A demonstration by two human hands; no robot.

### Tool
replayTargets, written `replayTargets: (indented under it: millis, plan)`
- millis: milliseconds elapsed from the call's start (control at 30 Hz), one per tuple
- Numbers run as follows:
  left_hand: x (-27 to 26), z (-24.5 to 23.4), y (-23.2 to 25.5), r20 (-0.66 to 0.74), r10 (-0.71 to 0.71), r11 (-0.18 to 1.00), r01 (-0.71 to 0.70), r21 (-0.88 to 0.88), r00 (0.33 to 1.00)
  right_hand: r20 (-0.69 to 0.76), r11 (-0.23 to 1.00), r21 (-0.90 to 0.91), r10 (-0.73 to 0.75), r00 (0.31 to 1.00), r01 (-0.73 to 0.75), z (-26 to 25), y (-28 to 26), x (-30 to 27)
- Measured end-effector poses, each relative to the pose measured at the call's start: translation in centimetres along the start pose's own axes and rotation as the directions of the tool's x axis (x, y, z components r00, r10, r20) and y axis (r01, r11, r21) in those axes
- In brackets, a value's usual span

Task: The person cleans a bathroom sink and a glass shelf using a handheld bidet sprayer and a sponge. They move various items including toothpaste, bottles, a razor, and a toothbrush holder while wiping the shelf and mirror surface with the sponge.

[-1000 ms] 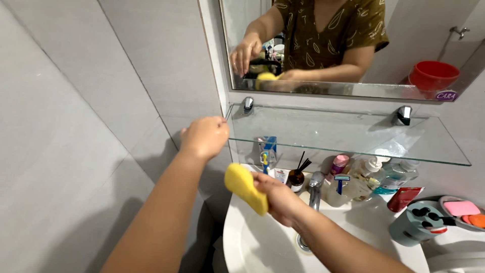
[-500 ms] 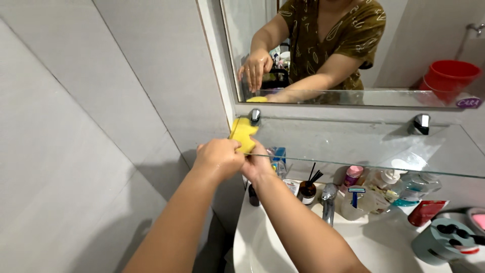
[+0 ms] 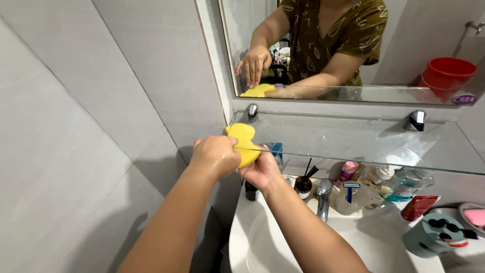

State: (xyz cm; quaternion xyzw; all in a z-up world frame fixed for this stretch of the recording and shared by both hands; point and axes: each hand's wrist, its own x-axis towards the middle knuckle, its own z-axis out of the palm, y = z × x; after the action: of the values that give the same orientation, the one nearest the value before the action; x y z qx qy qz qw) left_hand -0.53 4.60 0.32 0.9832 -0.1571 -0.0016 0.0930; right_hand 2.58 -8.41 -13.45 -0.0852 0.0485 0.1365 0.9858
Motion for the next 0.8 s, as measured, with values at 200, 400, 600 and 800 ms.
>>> replayTargets:
  millis: [200, 400, 600, 800]
  plan:
    - [-0.3, -0.1, 0.2, 0.001, -0.009, 1.0, 0.009, -0.029, 1.0, -0.01, 0.963, 0.187, -0.194, 0.981, 0.192, -3.1, -3.9, -3.7]
    - [-0.3, -0.2, 0.5, 0.028, -0.009, 1.0, 0.009, 0.008, 1.0, -0.174, 0.964, 0.167, -0.178, 0.969, 0.207, -2.0, -4.9, -0.1]
    - [-0.5, -0.7, 0.8, 0.063, -0.034, 0.999, 0.033, 0.016, 0.997, -0.109, 0.888, 0.33, -0.301, 0.948, 0.32, -2.3, -5.3, 3.5]
    - [-1.1, -0.7, 1.0, 0.04, -0.035, 0.999, 0.035, -0.006, 0.999, -0.12, 0.902, 0.276, -0.312, 0.943, 0.333, -3.0, -5.5, 4.5]
